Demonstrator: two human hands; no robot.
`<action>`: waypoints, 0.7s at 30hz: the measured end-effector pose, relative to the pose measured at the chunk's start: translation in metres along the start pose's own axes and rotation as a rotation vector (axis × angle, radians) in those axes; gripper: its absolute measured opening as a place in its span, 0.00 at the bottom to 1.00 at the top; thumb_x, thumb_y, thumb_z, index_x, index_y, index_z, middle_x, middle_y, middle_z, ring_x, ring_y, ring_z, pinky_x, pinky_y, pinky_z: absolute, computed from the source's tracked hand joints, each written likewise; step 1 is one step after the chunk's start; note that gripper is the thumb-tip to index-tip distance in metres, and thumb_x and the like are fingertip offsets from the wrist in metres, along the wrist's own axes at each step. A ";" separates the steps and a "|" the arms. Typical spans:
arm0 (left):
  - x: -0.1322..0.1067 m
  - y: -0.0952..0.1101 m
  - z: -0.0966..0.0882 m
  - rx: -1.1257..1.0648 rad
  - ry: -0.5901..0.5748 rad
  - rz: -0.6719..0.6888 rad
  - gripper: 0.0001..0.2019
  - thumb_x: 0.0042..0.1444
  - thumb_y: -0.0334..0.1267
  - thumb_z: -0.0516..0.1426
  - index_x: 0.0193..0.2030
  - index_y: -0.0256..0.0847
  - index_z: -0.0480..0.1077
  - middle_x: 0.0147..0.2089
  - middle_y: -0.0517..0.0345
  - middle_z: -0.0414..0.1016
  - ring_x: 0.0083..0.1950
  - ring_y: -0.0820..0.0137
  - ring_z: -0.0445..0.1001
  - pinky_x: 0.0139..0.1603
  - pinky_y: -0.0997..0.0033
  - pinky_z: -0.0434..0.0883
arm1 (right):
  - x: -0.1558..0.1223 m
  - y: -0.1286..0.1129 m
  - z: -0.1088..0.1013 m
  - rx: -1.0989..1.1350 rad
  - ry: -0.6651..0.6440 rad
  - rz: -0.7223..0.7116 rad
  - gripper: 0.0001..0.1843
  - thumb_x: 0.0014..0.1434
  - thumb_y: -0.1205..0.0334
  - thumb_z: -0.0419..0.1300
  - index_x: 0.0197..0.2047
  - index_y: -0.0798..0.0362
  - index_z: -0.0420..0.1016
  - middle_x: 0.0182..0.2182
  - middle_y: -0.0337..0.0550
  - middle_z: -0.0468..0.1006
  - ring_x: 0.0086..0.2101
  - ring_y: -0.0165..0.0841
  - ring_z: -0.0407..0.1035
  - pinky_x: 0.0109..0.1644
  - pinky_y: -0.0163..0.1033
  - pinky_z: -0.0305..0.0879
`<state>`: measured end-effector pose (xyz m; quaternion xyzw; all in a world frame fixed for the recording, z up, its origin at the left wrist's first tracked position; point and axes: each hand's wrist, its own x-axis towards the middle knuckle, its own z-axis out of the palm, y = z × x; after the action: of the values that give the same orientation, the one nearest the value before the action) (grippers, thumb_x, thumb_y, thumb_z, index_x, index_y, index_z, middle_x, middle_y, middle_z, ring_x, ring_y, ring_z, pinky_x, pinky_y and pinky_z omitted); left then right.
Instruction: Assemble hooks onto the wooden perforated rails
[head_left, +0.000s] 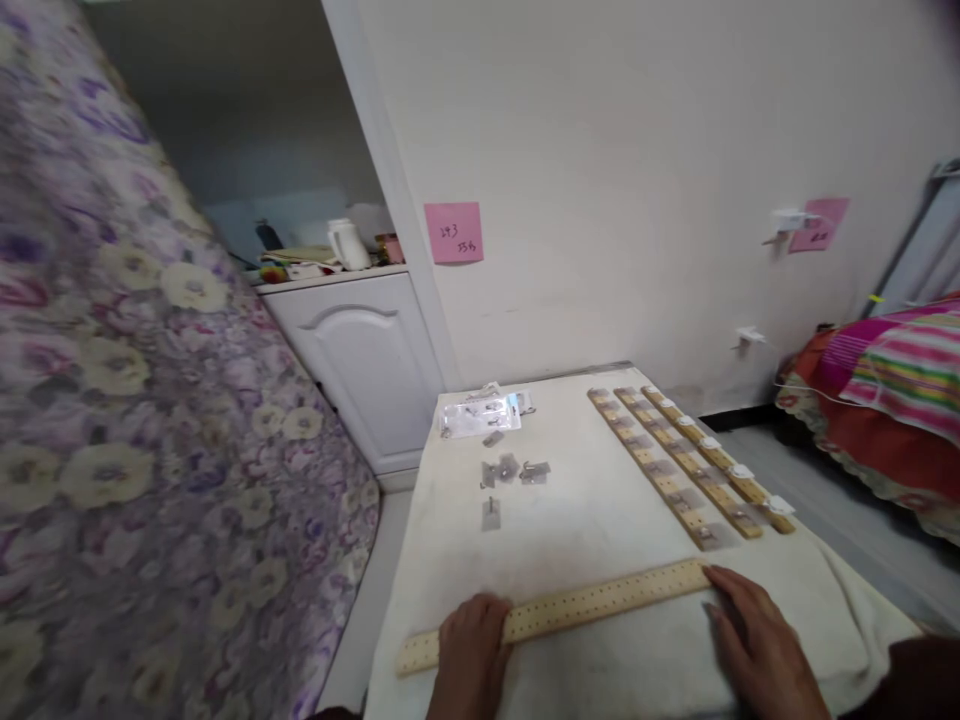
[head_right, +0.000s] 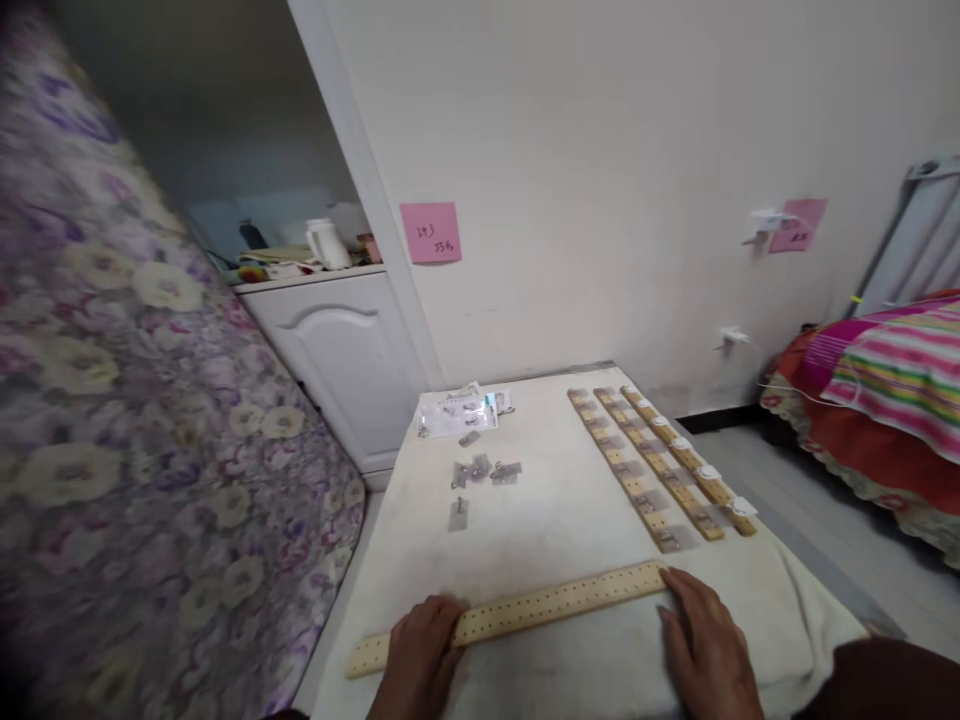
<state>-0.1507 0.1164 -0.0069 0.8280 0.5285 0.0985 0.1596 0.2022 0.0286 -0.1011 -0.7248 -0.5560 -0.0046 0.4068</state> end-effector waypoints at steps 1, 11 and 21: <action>-0.003 -0.006 0.003 -0.009 0.013 0.015 0.22 0.50 0.28 0.53 0.53 0.46 0.69 0.54 0.50 0.72 0.56 0.60 0.67 0.58 0.56 0.60 | -0.001 0.002 0.000 0.000 0.002 -0.002 0.22 0.58 0.54 0.52 0.54 0.52 0.65 0.52 0.50 0.69 0.53 0.46 0.64 0.59 0.55 0.60; -0.018 -0.073 -0.034 -0.303 0.218 -0.046 0.16 0.57 0.47 0.54 0.50 0.46 0.70 0.51 0.52 0.74 0.53 0.62 0.71 0.54 0.61 0.67 | 0.033 -0.029 -0.001 0.210 -0.080 0.109 0.19 0.55 0.46 0.53 0.44 0.48 0.73 0.44 0.46 0.76 0.44 0.42 0.71 0.47 0.44 0.70; 0.034 -0.107 -0.035 -0.738 0.222 -0.204 0.17 0.55 0.50 0.54 0.42 0.38 0.71 0.29 0.62 0.73 0.33 0.69 0.72 0.37 0.71 0.67 | 0.140 -0.155 0.073 0.355 -0.329 -0.120 0.11 0.58 0.56 0.51 0.31 0.50 0.72 0.27 0.39 0.77 0.31 0.35 0.71 0.36 0.37 0.65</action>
<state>-0.2385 0.1947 -0.0142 0.6426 0.5510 0.3542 0.3975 0.0973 0.1921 0.0049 -0.5985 -0.6489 0.1869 0.4309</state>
